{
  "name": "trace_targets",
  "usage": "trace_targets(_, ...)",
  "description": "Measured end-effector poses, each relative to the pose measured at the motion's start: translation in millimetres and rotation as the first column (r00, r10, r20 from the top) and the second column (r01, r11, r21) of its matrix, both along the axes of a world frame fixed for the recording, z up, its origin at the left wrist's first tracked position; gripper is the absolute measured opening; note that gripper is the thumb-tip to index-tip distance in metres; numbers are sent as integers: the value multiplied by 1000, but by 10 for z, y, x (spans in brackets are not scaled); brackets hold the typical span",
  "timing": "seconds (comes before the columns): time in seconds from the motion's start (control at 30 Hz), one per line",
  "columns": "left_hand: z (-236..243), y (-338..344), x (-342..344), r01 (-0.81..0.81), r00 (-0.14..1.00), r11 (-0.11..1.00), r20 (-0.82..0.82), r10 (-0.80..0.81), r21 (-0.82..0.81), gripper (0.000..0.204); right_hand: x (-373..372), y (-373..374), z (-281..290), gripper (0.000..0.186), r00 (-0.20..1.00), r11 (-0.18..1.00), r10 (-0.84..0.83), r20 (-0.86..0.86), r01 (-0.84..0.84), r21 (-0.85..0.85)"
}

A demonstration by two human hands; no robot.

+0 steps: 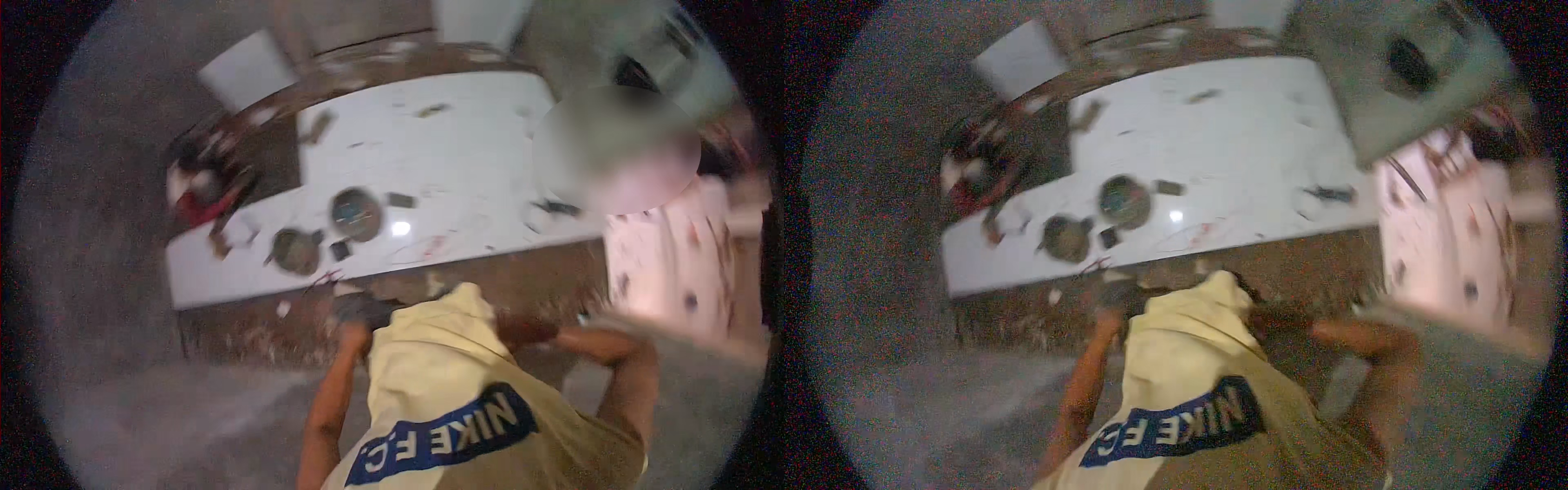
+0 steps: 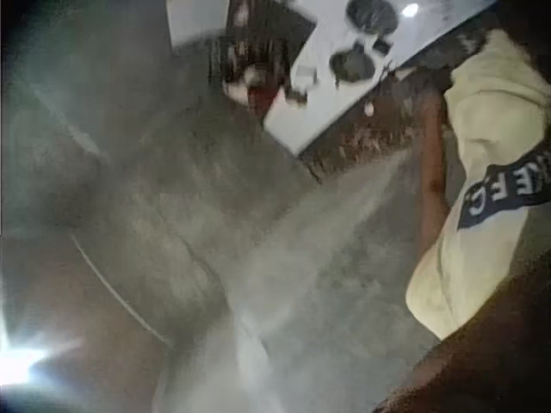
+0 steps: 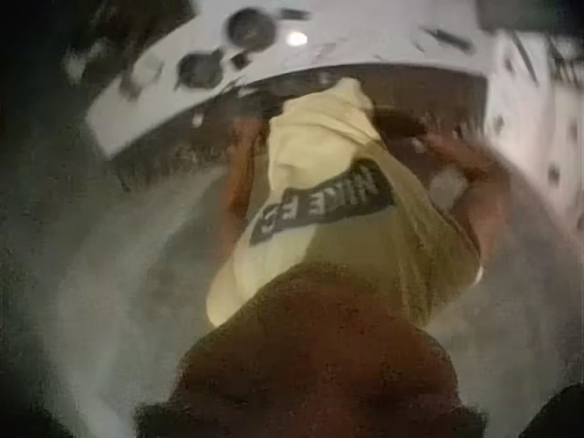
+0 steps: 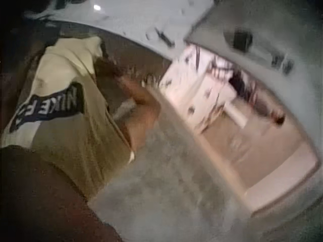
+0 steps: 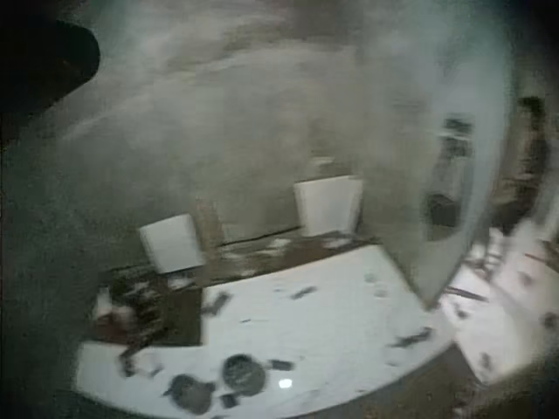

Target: The person mixes mortar in a bucket using a trowel and then applies it to the floor before another person assists in laying tiles.

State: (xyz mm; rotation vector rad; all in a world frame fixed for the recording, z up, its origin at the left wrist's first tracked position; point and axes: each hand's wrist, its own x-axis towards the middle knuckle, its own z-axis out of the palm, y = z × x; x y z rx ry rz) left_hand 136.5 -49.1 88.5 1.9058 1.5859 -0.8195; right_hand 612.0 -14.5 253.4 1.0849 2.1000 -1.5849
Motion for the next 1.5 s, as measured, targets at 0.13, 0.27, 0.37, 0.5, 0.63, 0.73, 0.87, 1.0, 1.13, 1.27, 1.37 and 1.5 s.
trace_targets(0.13, 377, 148, 154, 19, 999, 1000, 28, -18, -17, 26, 148, -17, 70, 70, 996, 998, -65, -64, 67, 23)
trace_targets(0.27, 869, 230, 500, 80, 997, 992, -20, -78, 97, 29, 206, 2, -50, 72, 994, 997, 32, -105, -24, 76)
trace_targets(0.37, 869, 190, 497, 116, 985, 988, -141, -101, 105, 33, -46, 337, 381, 70, 932, 938, 309, -186, -267, 222)
trace_targets(0.5, 851, 290, 555, -49, 994, 999, -100, 48, -14, 38, -115, 473, 538, 68, 944, 943, 330, 16, -329, -52)
trace_targets(0.63, 560, 147, 466, -114, 981, 993, -154, 118, 39, 39, -92, 503, 399, 66, 937, 950, 311, -156, -307, 49)
trace_targets(0.73, 720, 245, 504, -53, 991, 998, -124, 48, -37, 38, -355, 652, 844, 69, 948, 941, 317, 15, -312, -133)
trace_targets(0.87, 932, 453, 543, -38, 994, 990, -110, 22, -139, 36, -232, 600, 592, 72, 951, 946, 309, -30, -310, -92)
trace_targets(1.0, 546, 151, 346, -105, 983, 994, -150, 102, -9, 31, -152, 560, 360, 68, 914, 920, 387, -119, -391, -6)
trace_targets(1.13, 768, 466, 558, 21, 995, 999, -95, -25, -41, 31, -350, 664, 907, 71, 848, 920, 364, 384, -263, -291)
trace_targets(1.27, 915, 409, 516, 116, 990, 992, -89, -112, 39, 33, -78, 509, 560, 70, 975, 974, 221, 17, -222, 43)
trace_targets(1.37, 828, 384, 497, 78, 994, 990, -87, -68, 117, 32, -97, 510, 528, 69, 960, 960, 281, 12, -281, -8)
trace_targets(1.5, 802, 453, 520, 39, 995, 998, -94, -34, 45, 34, -74, 499, 479, 69, 952, 951, 306, 14, -305, -46)
